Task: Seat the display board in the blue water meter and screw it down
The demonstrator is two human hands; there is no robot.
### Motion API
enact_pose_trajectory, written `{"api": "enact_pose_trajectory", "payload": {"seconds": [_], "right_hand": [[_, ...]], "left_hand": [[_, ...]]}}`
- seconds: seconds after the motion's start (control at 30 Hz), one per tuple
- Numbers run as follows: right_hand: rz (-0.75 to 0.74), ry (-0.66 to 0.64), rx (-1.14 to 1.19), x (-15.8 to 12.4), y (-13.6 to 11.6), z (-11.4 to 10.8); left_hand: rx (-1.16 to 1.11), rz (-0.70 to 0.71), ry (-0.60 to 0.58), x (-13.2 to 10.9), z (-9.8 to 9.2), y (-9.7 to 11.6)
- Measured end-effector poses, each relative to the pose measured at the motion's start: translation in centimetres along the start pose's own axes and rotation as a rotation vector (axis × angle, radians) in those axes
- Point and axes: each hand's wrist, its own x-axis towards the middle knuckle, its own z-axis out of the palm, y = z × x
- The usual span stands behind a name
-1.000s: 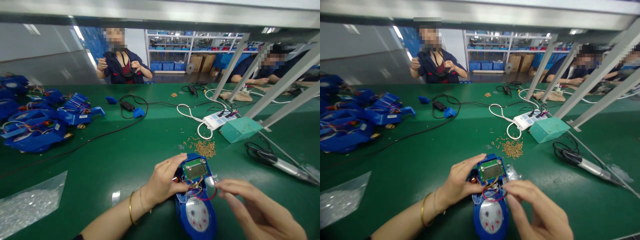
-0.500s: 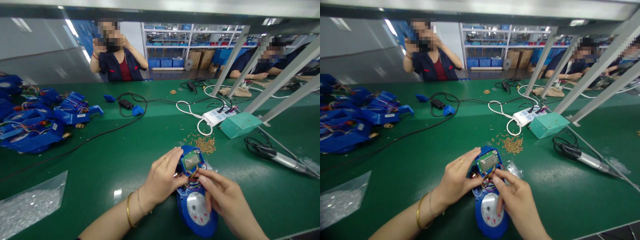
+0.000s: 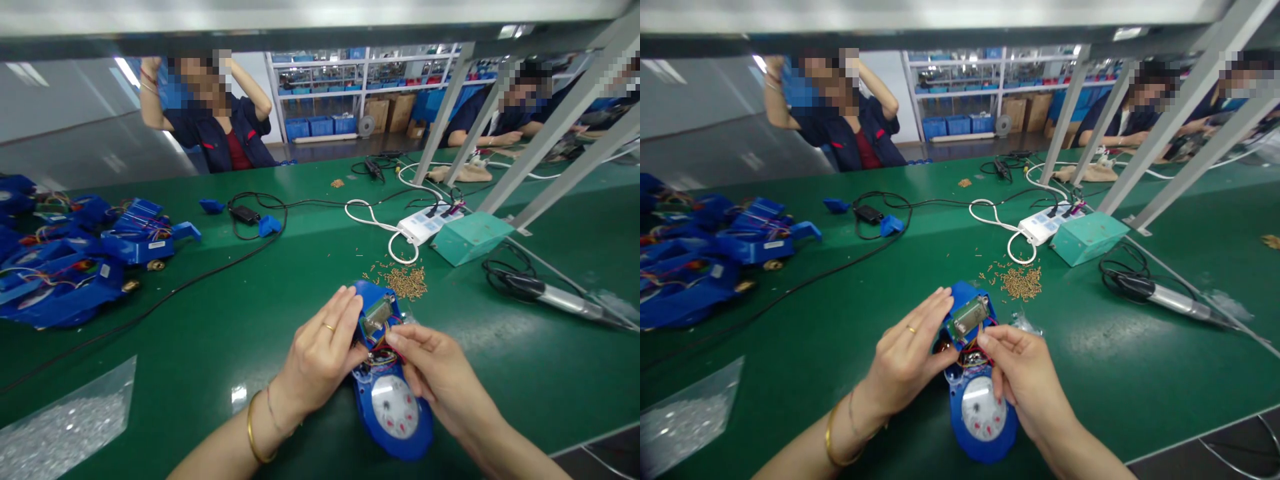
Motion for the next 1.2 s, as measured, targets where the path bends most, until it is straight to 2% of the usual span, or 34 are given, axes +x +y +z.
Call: {"api": "enact_pose_trajectory", "payload": {"seconds": [0.23, 0.57, 0.73, 1.03, 1.2], "right_hand": [[-0.012, -0.137, -0.06, 0.9, 0.9, -1.0], [-0.025, -0.127, -0.078, 0.5, 0.7, -1.1], [-0.051, -0.106, -0.012, 0.2, 0.9, -1.1], [0.005, -0.101, 0.055, 0.0, 0.8, -1.2], [0.019, -0.171, 0.014, 0.1, 0.8, -1.6]], "left_hand": [[0.054, 0.03, -0.019, 0.2, -0.5, 0.1], [-0.129, -0.11, -0.076, -0.3, 0.1, -0.2], [-0.175, -0.117, -0.08, -0.2, 0.2, -0.3], [-0.22, -0.164, -0.092, -0.2, 0.4, -1.0], [-0.229, -0.166, -0.103, -0.2, 0.3, -1.1]]}}
